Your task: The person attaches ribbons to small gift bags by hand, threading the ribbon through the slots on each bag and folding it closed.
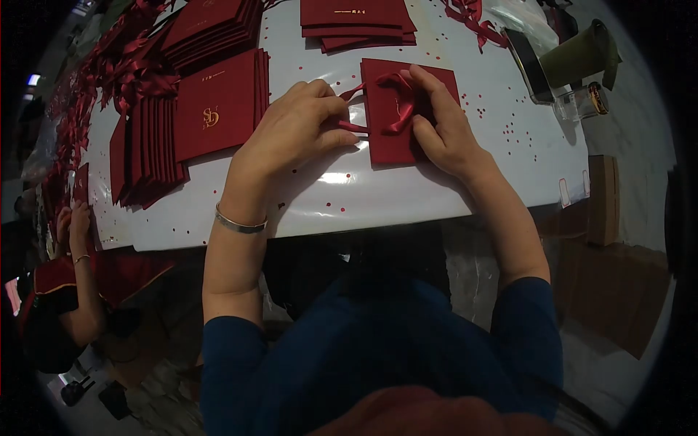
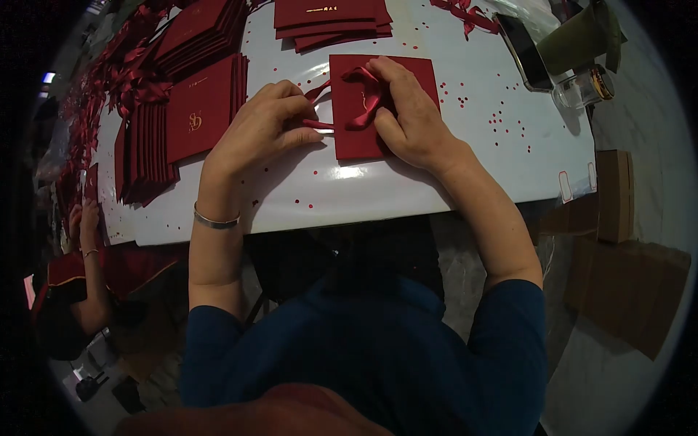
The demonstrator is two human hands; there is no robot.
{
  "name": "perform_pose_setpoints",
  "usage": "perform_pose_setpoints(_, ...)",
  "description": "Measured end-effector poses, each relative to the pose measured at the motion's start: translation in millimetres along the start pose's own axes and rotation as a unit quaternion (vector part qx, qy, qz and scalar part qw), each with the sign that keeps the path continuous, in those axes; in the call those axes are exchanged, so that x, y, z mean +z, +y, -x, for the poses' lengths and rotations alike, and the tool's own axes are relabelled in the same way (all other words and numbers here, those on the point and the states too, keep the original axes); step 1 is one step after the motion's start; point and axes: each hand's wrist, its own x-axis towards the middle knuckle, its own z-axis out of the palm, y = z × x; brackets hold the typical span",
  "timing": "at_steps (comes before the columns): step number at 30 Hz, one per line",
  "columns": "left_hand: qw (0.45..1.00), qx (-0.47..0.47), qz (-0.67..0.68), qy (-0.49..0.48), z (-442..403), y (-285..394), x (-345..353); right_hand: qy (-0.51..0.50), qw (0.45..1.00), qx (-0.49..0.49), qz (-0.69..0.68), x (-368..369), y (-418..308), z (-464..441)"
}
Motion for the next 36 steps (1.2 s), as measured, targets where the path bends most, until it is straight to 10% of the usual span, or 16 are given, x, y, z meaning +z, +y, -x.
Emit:
perform_pose_setpoints(21,0.987,-0.153,0.020,-0.048,9,-14,-34,-0.070,0.992,-0.001,0.104,3,-5,-2)
perform_pose_setpoints(23,0.987,0.011,-0.022,0.157,7,-16,-26,-0.081,0.990,-0.013,0.116,4,-4,-2)
perform_pose_setpoints(36,0.987,0.064,-0.023,0.146,-16,-1,27,-0.103,0.984,-0.093,0.111,-1,-16,-15)
